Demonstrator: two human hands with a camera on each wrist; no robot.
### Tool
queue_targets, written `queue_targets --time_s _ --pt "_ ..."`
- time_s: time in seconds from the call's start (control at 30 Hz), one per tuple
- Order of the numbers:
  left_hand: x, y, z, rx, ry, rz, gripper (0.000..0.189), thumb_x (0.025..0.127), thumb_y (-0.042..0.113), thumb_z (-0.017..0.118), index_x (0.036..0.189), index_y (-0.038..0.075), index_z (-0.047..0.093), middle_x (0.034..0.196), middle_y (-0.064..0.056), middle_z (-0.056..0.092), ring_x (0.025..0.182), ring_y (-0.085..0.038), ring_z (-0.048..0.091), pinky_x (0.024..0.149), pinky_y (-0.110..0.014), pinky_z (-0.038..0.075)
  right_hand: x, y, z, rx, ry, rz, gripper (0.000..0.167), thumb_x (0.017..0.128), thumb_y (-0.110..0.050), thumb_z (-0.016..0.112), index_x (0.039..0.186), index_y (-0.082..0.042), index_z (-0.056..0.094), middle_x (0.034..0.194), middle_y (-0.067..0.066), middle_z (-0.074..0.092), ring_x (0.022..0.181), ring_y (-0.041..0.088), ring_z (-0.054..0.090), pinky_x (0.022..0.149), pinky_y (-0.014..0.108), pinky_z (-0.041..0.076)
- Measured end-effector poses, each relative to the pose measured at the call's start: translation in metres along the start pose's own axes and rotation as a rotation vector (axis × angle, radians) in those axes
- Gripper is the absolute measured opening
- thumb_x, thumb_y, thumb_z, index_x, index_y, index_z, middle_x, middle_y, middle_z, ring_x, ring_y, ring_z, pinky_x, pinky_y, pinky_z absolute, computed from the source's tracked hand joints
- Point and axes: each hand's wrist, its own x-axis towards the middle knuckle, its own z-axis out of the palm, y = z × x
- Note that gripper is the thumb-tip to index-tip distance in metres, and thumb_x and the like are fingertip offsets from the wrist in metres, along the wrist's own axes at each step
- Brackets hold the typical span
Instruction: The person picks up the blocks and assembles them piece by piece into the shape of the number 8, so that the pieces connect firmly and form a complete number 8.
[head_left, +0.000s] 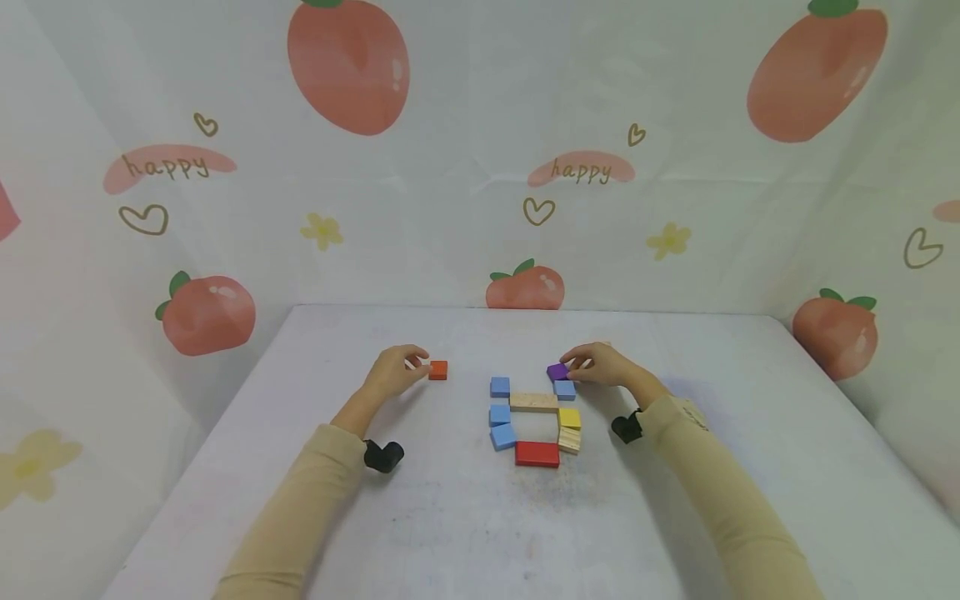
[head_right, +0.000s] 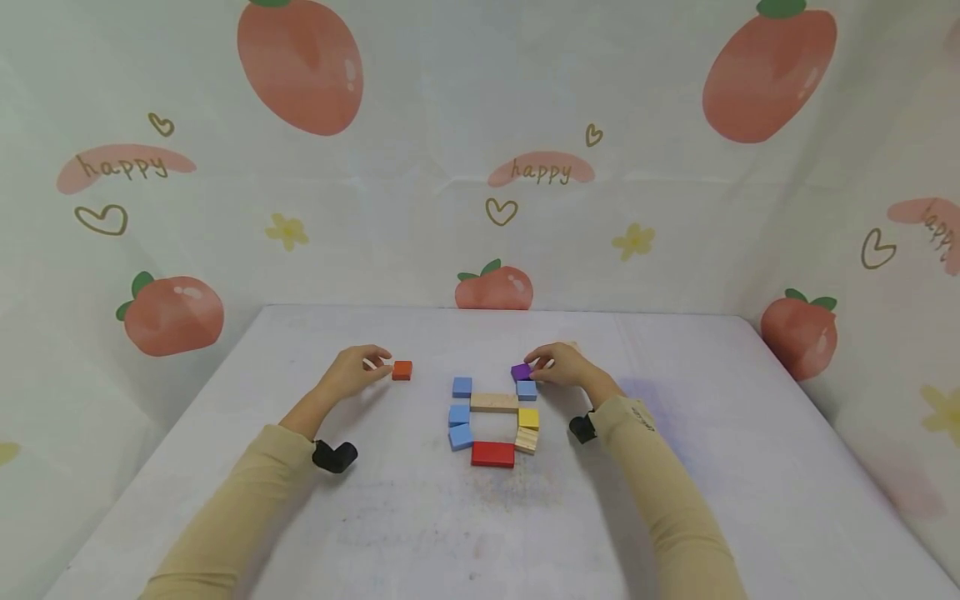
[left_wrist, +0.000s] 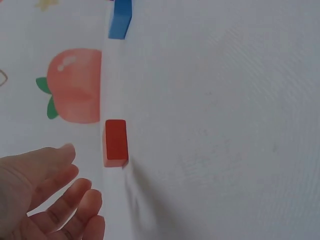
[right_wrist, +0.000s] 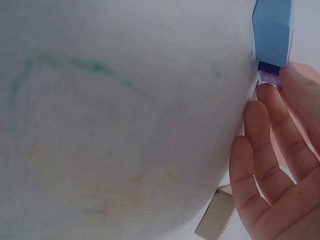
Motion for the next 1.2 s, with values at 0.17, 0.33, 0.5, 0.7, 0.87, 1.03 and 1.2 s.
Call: queue_targets --time_s 0.17,0.33,0.5,0.7,0.87,1.03,1.2 --pt "0.004 -0.007 0.002 0.001 -0.050 -0.045 0.034 0.088 0.016 0.061 0.117 0.000 0.059 0.105 -0.019 0.062 0.092 -0.029 0.058 0.074 -0.034 0.049 0.000 0.001 0.000 -0.005 0.005 -0.010 0.032 0.088 -0.011 0.062 0.118 -0.001 0.060 0.103 0.017 0.067 0.097 0.028 0.061 0.087 0.042 0.052" --pt "0.006 -0.013 0.006 0.000 -0.087 -0.075 0.038 0.088 0.019 0.062 0.120 0.000 0.057 0.109 -0.019 0.061 0.095 -0.028 0.056 0.077 -0.035 0.049 0.000 0.001 0.000 -0.006 0.009 -0.018 0.032 0.088 -0.011 0.063 0.118 -0.001 0.060 0.102 0.016 0.067 0.096 0.028 0.061 0.087 0.042 0.052" --pt "0.008 -0.015 0.008 0.010 -0.085 -0.066 0.038 0.087 0.017 0.062 0.120 -0.002 0.057 0.108 -0.021 0.061 0.094 -0.030 0.057 0.078 -0.037 0.049 0.001 0.002 0.001 0.005 0.012 -0.009 0.032 0.088 -0.011 0.063 0.118 -0.001 0.060 0.101 0.017 0.067 0.096 0.027 0.061 0.087 0.042 0.052" --pt "0.008 -0.012 0.008 0.035 -0.088 -0.068 0.039 0.087 0.016 0.062 0.122 -0.001 0.056 0.108 -0.021 0.061 0.095 -0.030 0.056 0.084 -0.042 0.047 0.000 0.001 0.001 0.011 0.016 0.003 0.032 0.088 -0.012 0.063 0.118 -0.002 0.060 0.101 0.016 0.067 0.096 0.028 0.061 0.087 0.042 0.052" --pt "0.007 -0.012 0.010 0.051 -0.079 -0.047 0.039 0.087 0.016 0.064 0.121 -0.001 0.056 0.106 -0.020 0.062 0.095 -0.030 0.056 0.085 -0.043 0.046 0.001 0.000 0.001 0.012 0.015 0.019 0.032 0.088 -0.013 0.063 0.118 -0.003 0.061 0.103 0.017 0.066 0.096 0.028 0.061 0.086 0.041 0.052" --pt "0.007 -0.012 0.013 0.078 -0.063 -0.047 0.038 0.087 0.016 0.063 0.121 0.000 0.057 0.107 -0.020 0.062 0.097 -0.031 0.057 0.087 -0.044 0.046 0.001 0.002 0.002 0.006 0.020 0.008 0.032 0.087 -0.013 0.064 0.117 -0.002 0.061 0.101 0.015 0.067 0.096 0.027 0.061 0.086 0.039 0.052" --pt "0.008 -0.012 0.014 0.083 -0.060 -0.049 0.039 0.087 0.015 0.064 0.123 0.002 0.057 0.107 -0.020 0.062 0.097 -0.030 0.057 0.086 -0.044 0.046 0.001 0.004 0.002 0.011 0.024 -0.009 0.032 0.087 -0.012 0.064 0.117 -0.001 0.061 0.099 0.015 0.067 0.094 0.026 0.061 0.084 0.039 0.052"
